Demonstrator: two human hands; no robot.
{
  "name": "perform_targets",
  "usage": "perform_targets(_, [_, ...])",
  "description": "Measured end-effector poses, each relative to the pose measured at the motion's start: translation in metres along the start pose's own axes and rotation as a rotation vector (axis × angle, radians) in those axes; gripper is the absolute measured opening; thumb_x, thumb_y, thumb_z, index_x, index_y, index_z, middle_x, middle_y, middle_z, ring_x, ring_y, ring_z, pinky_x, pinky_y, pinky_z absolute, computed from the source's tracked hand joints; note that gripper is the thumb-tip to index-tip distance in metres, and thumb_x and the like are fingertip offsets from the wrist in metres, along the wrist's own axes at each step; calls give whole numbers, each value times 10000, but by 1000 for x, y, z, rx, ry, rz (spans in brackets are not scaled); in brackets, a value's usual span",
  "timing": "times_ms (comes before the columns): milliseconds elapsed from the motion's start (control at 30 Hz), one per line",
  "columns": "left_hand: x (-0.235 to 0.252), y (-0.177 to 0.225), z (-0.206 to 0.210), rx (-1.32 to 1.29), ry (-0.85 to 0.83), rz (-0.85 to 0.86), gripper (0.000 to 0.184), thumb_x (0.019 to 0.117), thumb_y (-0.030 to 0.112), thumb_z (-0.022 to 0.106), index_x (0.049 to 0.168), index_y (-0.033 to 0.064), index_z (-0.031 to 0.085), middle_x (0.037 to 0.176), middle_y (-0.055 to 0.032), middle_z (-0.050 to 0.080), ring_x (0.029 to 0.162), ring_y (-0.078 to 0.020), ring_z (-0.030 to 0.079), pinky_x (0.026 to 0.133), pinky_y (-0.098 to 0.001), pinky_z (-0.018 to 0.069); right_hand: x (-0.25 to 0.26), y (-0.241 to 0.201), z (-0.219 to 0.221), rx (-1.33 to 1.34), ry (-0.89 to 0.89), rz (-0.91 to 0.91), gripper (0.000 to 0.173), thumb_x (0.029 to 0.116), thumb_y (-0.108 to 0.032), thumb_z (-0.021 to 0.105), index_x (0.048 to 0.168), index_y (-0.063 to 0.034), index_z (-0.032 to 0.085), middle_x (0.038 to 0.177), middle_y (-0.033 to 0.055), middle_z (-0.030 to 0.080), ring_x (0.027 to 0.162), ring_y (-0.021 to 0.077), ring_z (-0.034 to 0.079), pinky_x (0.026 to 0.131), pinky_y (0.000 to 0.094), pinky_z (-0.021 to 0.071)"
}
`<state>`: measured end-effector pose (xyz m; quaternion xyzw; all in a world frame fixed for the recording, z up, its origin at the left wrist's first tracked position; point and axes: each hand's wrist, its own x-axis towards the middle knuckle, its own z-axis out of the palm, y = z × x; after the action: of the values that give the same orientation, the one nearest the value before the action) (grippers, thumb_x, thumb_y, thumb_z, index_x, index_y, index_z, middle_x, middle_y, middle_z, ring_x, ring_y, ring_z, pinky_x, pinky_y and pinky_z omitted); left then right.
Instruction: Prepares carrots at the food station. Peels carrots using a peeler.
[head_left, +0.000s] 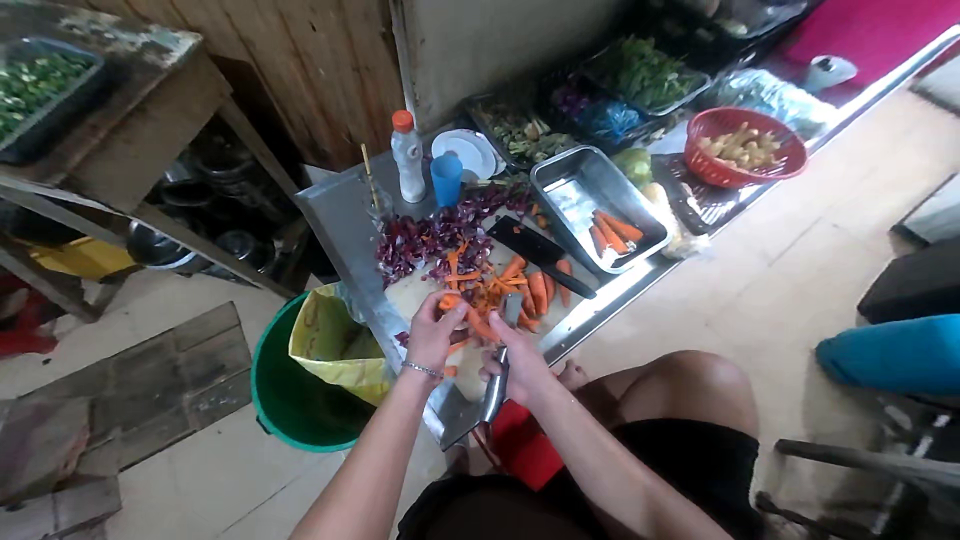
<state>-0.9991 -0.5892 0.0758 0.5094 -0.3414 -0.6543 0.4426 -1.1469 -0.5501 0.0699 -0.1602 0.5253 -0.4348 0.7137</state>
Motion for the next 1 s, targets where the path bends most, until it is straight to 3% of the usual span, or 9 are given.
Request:
perform_targets(100, [-10, 4, -9, 51, -2, 33, 249, 1043, 265, 605, 1264, 151, 630, 1098, -79, 685, 918, -218, 688, 775, -414, 604, 1, -16, 3, -44, 1, -54, 271, 1094, -296, 500, 1237, -86, 595, 850, 97, 683, 444, 97, 469, 432, 252, 464])
perform_targets(233, [-18, 27, -21, -27, -92, -219, 670, 1053, 665, 213, 1168, 140, 614, 889, -44, 683, 624, -132, 643, 529, -286, 555, 12, -39, -14, -268, -198, -103, 229, 1079, -256, 510, 1162, -64, 602, 833, 82, 663, 440, 83, 463, 429, 238, 458])
perform_targets(467, [-7, 27, -23, -223, -533, -584, 486, 1077, 496, 336, 989, 123, 635, 664, 35, 516, 429, -10, 400, 388, -142, 363, 12, -57, -10, -505, -352, -140, 168, 1066, -182, 538, 1092, -41, 626, 746, 71, 668, 414, 68, 462, 419, 219, 441])
perform_targets(533, [-9, 29, -20, -244, -488, -591, 339, 1060, 360, 373, 985, 126, 608, 643, 38, 500, 416, 0, 391, 379, -132, 352, 10, -59, -6, -785, -208, -253, 227, 1074, -263, 541, 1124, -64, 639, 770, 46, 669, 487, 95, 518, 468, 264, 470])
perform_targets(600, [-12, 29, -16, -259, -377, -574, 268, 1024, 281, 388, 888, 130, 563, 598, 39, 458, 394, -9, 380, 364, -137, 343, 10, -60, -5, -1103, 23, -363, 423, 1075, -433, 509, 1258, -77, 642, 945, 132, 694, 805, 265, 669, 737, 510, 557])
perform_targets(667, [-11, 28, -14, -309, -288, -542, 247, 1000, 257, 393, 863, 126, 551, 580, 34, 443, 385, -22, 377, 357, -148, 344, 4, -58, -4, -1253, 156, -435, 603, 1058, -593, 396, 1386, -114, 559, 1009, 180, 702, 929, 370, 697, 807, 641, 537])
perform_targets(833, [-17, 22, -7, -237, -148, -415, 258, 998, 331, 456, 852, 159, 581, 601, 35, 491, 434, -33, 424, 399, -178, 373, -43, -29, 21, -1446, 67, -726, 555, 1061, -560, 380, 1327, -123, 597, 980, 97, 714, 755, 289, 711, 621, 538, 584])
perform_targets(900, [-18, 18, -6, -214, -82, -376, 297, 1021, 407, 503, 1025, 149, 649, 774, -9, 640, 623, -92, 609, 547, -269, 522, -50, -17, 28, -1515, 76, -785, 598, 1031, -636, 408, 1270, -134, 627, 977, 93, 707, 702, 279, 706, 568, 509, 581])
perform_targets(1000, [-20, 17, -2, -219, -34, -345, 406, 1039, 504, 484, 1081, 144, 667, 810, -28, 665, 647, -113, 634, 551, -291, 535, -50, -11, 29, -1565, 98, -825, 627, 1008, -687, 404, 1231, -150, 639, 915, 70, 696, 632, 261, 683, 509, 477, 559])
